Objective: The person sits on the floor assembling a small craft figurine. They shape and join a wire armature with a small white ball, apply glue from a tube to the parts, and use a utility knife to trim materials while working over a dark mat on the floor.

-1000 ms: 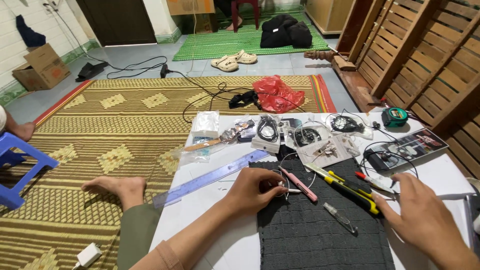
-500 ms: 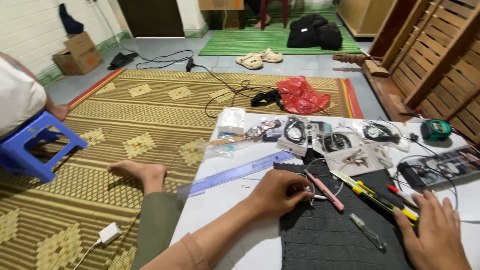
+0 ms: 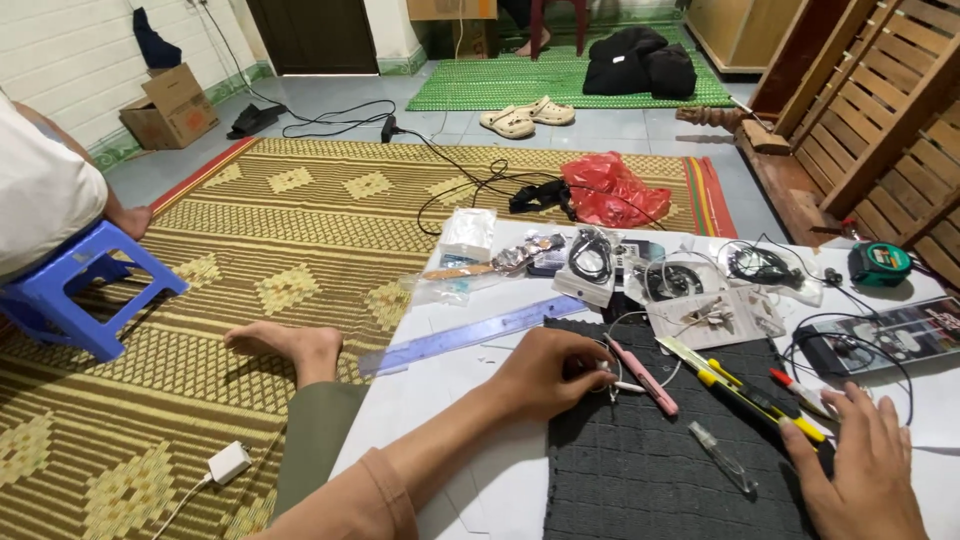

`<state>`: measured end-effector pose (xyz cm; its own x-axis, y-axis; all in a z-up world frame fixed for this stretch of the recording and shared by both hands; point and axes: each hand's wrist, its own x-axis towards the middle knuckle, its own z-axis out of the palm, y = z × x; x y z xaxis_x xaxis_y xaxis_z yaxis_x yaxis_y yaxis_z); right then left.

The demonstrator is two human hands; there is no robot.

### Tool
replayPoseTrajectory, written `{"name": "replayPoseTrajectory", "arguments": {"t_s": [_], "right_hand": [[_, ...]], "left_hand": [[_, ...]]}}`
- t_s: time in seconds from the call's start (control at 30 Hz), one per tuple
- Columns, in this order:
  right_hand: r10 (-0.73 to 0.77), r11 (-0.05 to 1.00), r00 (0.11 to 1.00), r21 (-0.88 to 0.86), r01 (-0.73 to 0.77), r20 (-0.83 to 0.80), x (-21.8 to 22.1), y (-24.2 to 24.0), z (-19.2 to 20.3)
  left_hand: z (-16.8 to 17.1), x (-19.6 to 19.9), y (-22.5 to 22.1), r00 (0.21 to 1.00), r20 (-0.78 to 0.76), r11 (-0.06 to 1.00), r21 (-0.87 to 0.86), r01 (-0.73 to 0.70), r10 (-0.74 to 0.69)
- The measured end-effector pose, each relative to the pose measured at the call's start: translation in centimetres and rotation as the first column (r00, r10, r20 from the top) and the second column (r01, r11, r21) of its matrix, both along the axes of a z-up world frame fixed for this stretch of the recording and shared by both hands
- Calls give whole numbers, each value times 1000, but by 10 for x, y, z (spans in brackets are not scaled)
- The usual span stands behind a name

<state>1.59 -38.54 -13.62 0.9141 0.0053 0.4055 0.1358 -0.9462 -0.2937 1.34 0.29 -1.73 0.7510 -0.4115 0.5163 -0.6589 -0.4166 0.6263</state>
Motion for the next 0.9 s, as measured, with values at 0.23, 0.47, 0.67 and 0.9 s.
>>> {"name": "replayPoseTrajectory", "arguments": {"t_s": [0.23, 0.47, 0.67, 0.9], "right_hand": [[75, 997, 993, 42, -71, -88, -11, 6, 13], [72, 996, 987, 63, -63, -144, -11, 10, 18], [64, 992, 994, 111, -53, -93, -17, 21, 23], [115, 989, 992, 99, -110, -44, -13, 25, 10]], "left_hand": [[2, 8, 5, 988, -150, 1000, 3, -29, 29], [11, -2, 9, 966, -250, 991, -103, -86, 58], [3, 8, 8, 967, -244, 993, -68, -93, 74], [-9, 20, 7, 960, -260, 990, -72, -124, 101]]}}
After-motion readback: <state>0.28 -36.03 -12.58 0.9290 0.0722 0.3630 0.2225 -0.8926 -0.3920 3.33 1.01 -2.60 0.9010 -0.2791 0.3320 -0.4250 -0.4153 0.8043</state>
